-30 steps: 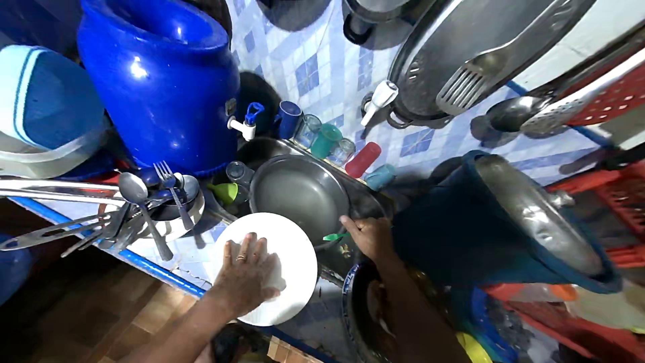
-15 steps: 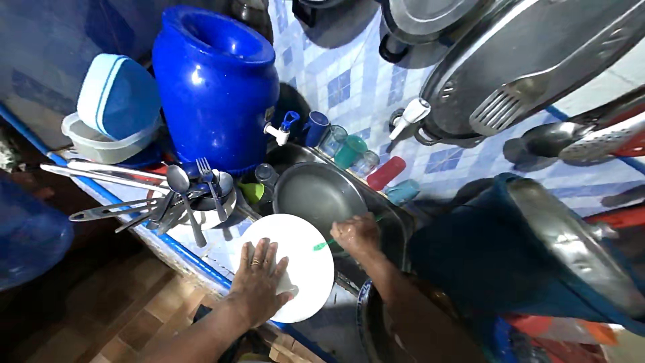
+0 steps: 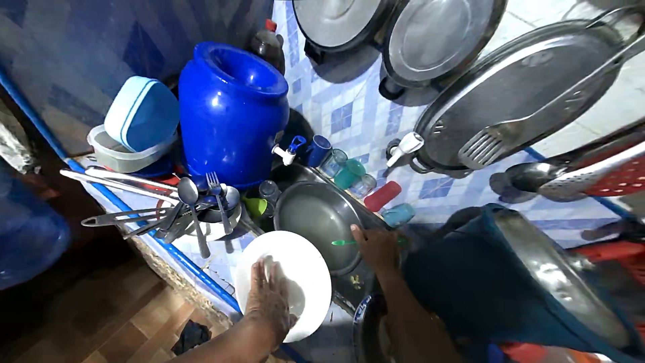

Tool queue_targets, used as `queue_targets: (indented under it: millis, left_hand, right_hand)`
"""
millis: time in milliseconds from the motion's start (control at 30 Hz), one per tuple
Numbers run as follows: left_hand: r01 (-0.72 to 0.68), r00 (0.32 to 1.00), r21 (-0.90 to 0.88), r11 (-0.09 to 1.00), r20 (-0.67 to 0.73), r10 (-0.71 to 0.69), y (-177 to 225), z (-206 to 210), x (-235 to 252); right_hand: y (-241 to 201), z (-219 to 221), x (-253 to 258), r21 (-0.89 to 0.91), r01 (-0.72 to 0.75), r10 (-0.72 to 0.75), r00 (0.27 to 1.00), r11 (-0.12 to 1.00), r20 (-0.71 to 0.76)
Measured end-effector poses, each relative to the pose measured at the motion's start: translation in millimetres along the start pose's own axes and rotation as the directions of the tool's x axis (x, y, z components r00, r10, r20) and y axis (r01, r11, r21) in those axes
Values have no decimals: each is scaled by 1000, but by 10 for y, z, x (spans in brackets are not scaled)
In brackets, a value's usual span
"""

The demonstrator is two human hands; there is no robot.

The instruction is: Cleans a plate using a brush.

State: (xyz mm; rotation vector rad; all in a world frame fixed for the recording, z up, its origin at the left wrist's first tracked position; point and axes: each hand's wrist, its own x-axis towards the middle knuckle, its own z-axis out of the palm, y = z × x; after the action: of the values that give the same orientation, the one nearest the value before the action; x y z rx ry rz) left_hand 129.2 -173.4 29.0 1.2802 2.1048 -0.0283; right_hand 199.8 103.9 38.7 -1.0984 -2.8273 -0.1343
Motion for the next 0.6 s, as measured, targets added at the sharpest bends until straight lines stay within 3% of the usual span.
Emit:
queue_targets:
  millis: [100, 133, 200, 233, 300, 367, 433, 467, 533, 600]
  left_hand:
    - [-174, 974, -48, 984, -156, 165, -50, 66, 252]
    - [-214, 964, -53, 975, -175, 202, -92, 115, 361]
    - [-228, 963, -71, 971, -164, 214, -167, 197, 493]
    - [-222, 966, -81, 972, -154, 208, -184, 209, 512]
    - [-210, 972, -97, 973, -123, 198, -181, 229, 507]
    - [-202, 975, -110, 973, -115, 190, -184, 231, 509]
    - [-197, 976, -109, 974, -112, 185, -186, 214, 522]
    - [-196, 977, -106, 975, -102, 185, -181, 207, 521]
    - [-192, 979, -106, 976, -86, 183, -177, 192, 509]
    - [-189, 980, -105, 976, -77, 181, -172, 187, 501]
  right_hand:
    - [-137, 163, -74, 26, 67, -71, 983, 997, 172]
    - [-213, 248, -146, 69, 166, -174, 975, 984, 139]
    - [-256, 489, -200, 121, 384, -377, 923, 915, -80]
    - [-245, 489, -181, 146, 387, -376, 921, 911, -98]
    - [-192, 338, -147, 156, 227, -238, 969, 961, 61]
    - [-136, 408, -112, 133, 303, -298, 953, 943, -57]
    - [-134, 550, -81, 94, 485, -451, 856, 869, -252]
    - [-116, 581, -78, 104, 507, -467, 842, 855, -269]
    - [-73, 517, -55, 188, 396, -377, 917, 899, -128]
    - [-84, 559, -18, 183, 412, -384, 907, 893, -172]
